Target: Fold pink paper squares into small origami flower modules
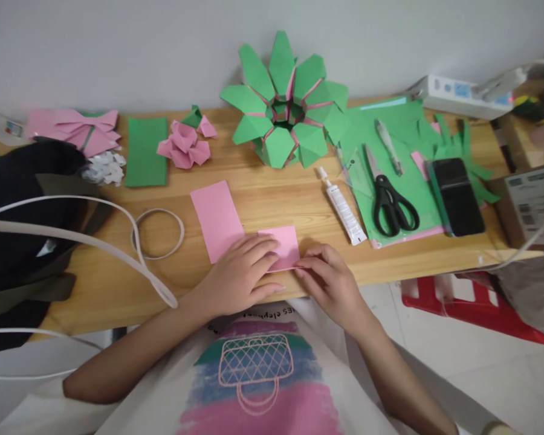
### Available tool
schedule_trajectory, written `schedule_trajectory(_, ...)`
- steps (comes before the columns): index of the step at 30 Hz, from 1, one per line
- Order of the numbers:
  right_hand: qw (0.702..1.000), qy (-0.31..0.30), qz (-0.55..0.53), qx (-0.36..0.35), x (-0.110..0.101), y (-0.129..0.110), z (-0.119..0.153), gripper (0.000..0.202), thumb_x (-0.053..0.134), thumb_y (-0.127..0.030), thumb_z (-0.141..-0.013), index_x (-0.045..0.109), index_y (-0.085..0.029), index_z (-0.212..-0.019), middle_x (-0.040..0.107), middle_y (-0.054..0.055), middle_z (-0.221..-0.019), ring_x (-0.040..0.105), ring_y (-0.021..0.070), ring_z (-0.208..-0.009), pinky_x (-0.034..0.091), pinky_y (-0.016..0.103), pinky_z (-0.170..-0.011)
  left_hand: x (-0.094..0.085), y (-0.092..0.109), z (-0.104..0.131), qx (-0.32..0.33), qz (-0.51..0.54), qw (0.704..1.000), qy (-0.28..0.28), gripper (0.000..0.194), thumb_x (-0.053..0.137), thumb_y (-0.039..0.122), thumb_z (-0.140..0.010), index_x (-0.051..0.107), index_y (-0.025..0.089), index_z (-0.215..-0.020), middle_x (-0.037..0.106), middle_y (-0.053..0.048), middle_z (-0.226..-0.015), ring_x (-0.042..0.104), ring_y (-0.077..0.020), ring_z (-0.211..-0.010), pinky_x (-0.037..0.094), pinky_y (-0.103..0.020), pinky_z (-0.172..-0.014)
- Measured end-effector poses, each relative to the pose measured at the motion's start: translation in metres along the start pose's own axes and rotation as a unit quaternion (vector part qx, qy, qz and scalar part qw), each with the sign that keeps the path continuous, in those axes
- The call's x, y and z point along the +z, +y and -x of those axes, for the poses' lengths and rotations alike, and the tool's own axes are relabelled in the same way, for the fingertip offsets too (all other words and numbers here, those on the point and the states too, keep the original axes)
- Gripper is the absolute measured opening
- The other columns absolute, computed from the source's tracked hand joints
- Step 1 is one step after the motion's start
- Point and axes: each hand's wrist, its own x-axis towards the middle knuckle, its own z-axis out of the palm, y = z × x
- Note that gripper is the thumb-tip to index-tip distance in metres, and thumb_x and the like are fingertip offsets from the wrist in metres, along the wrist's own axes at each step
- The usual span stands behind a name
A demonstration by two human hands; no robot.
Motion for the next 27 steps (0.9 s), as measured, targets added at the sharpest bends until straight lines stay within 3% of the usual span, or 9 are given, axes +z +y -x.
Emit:
schedule_trajectory(4,0.998,0.022,0.002,0.058,0.008,0.001,-0.004,0.017,0.057,-0.026,-0.090,0.064,-0.020,-0.104,0.066,0.008,-0.090,0.064,0.0213,-0.082,0.054,0.034,-0.071,0.007,-0.002,-0.004,-0.023,0.002,0.998,0.055,0.022,0.046,0.022,-0.097,0.061,0.013,-0.110,0.066,-0.013,-0.113,0.059,-0.0257,-0.113,0.050,-0.048,-0.097)
schedule_trajectory(7,0.996,0.015,-0.004,0.082,0.011,0.002,-0.006,0.033,0.061,-0.025,-0.085,0.059,-0.019,-0.117,0.068,0.008,-0.093,0.064,0.0219,-0.081,0.054,0.034,-0.071,0.011,-0.005,-0.004,-0.021,0.005,0.996,0.081,0.036,0.042,0.010,-0.093,0.049,0.014,-0.129,0.064,-0.013,-0.119,0.058,-0.0242,-0.115,0.051,-0.045,-0.096)
schedule_trajectory(10,0.996,0.008,-0.025,0.090,0.009,0.004,-0.008,0.047,0.063,-0.020,-0.080,0.054,-0.015,-0.125,0.069,0.008,-0.094,0.064,0.0208,-0.078,0.054,0.032,-0.068,0.011,-0.007,-0.002,0.005,0.007,0.998,0.064,0.049,0.038,0.003,-0.087,0.046,0.017,-0.133,0.063,-0.011,-0.120,0.057,-0.0241,-0.116,0.050,-0.045,-0.096)
schedule_trajectory(15,0.997,-0.021,-0.046,0.054,-0.001,0.007,-0.007,0.019,0.061,-0.019,-0.084,0.063,-0.018,-0.103,0.067,0.007,-0.089,0.063,0.0187,-0.077,0.051,0.029,-0.064,0.005,-0.006,-0.002,0.008,0.035,0.997,0.062,0.018,0.053,0.020,-0.090,0.061,0.014,-0.106,0.067,-0.012,-0.112,0.057,-0.0277,-0.116,0.048,-0.049,-0.099)
schedule_trajectory(17,0.997,-0.034,-0.052,0.043,-0.003,0.008,-0.007,0.008,0.058,-0.020,-0.088,0.064,-0.019,-0.093,0.065,0.006,-0.086,0.062,0.0180,-0.079,0.051,0.028,-0.066,0.004,-0.005,-0.003,0.000,0.045,0.997,0.068,0.019,0.055,0.027,-0.092,0.061,0.013,-0.103,0.068,-0.013,-0.108,0.059,-0.0275,-0.114,0.049,-0.048,-0.098)
schedule_trajectory(23,0.997,-0.044,0.051,0.039,-0.002,0.003,-0.013,0.024,0.052,-0.029,-0.093,0.060,-0.019,-0.073,0.058,0.004,-0.073,0.057,0.0173,-0.069,0.045,0.029,-0.060,0.009,-0.001,-0.008,-0.068,0.035,0.990,0.115,0.029,0.049,0.020,-0.096,0.052,0.015,-0.124,0.068,-0.011,-0.114,0.063,-0.0229,-0.109,0.053,-0.040,-0.092)
schedule_trajectory(27,0.995,-0.048,0.081,0.043,0.001,0.003,-0.017,0.026,0.051,-0.031,-0.094,0.062,-0.019,-0.073,0.058,0.004,-0.073,0.056,0.0171,-0.067,0.043,0.028,-0.057,0.011,-0.002,-0.005,-0.041,-0.010,0.994,0.096,0.028,0.046,0.015,-0.096,0.057,0.018,-0.121,0.066,-0.010,-0.114,0.063,-0.0220,-0.106,0.054,-0.039,-0.089)
